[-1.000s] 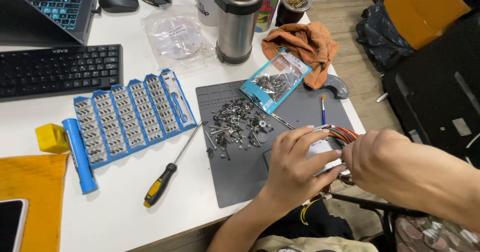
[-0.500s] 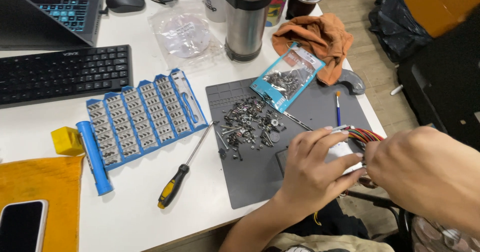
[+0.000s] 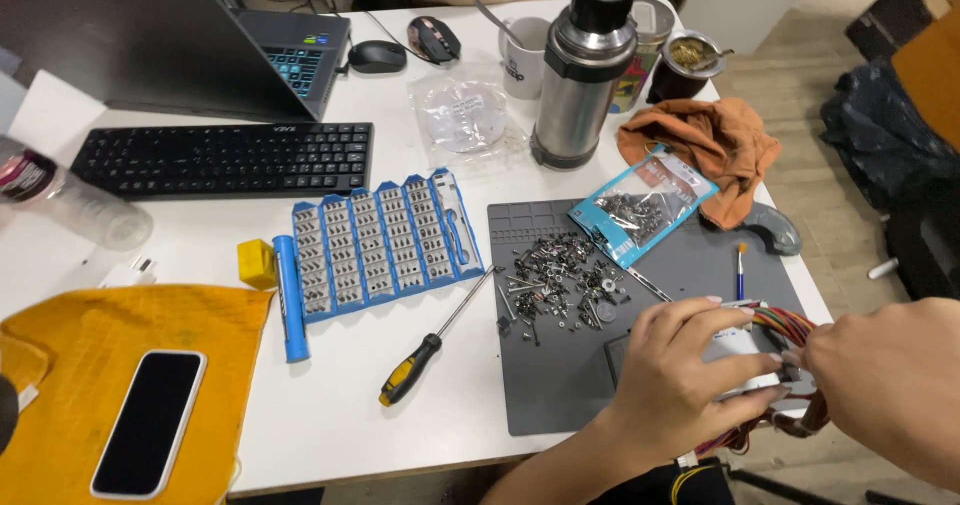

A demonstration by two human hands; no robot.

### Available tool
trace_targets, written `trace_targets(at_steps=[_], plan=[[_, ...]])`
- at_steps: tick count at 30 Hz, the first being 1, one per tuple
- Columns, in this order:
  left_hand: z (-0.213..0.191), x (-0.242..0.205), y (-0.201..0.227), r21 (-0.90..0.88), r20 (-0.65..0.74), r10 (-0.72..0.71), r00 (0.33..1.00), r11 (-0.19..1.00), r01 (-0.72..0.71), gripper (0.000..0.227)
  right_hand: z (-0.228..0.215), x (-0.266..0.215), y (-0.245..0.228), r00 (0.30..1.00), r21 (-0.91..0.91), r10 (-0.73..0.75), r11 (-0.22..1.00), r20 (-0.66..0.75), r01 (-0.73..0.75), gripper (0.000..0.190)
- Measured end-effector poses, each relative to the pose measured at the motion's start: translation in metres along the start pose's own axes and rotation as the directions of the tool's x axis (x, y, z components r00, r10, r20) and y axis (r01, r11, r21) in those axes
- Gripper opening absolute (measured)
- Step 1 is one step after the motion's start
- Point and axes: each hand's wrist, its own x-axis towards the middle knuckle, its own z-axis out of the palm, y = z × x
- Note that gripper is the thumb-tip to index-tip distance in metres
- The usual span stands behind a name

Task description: The person uses a green precision screwdriver to tighten screws on a computer power supply unit. They then turn the unit over to inspect the fan side and proceed to sort through a pile of screws and nuts on the mat, placing them into a small plastic bag.

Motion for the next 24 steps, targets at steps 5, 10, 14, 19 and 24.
trace_targets(at_steps=[5,10,14,19,24], plan=[[-0.001,-0.004,0.003,0.029,0.037,-0.027,0.999,0.999,0.026,0.026,0.005,0.007,0.013,0.99,0.052,0.025,0.998,-0.137,-0.018,0.048],[-0.015,0.007,0.014,0.023,0.114,-0.03,0.993,0.999,0.027,0.033,-0.015,-0.019,0.079,0.803,0.718,0.198,0.598,-0.563,0.356,0.036],[-0.024,0.017,0.034,0.138,0.133,-0.07,0.989,0.989,0.051,0.041,0.054,0.016,0.07,0.691,0.763,0.326,0.321,-0.645,0.561,0.025],[-0.019,0.032,0.059,0.439,0.324,-0.173,0.93,0.898,0.014,0.078,0.084,0.033,0.042,0.978,0.884,0.142,0.462,-0.153,0.071,0.039],[0.001,0.051,0.056,0.593,0.405,-0.262,0.876,0.804,-0.034,0.108,0.145,0.092,-0.028,0.924,0.927,0.206,0.27,-0.322,0.262,0.033]])
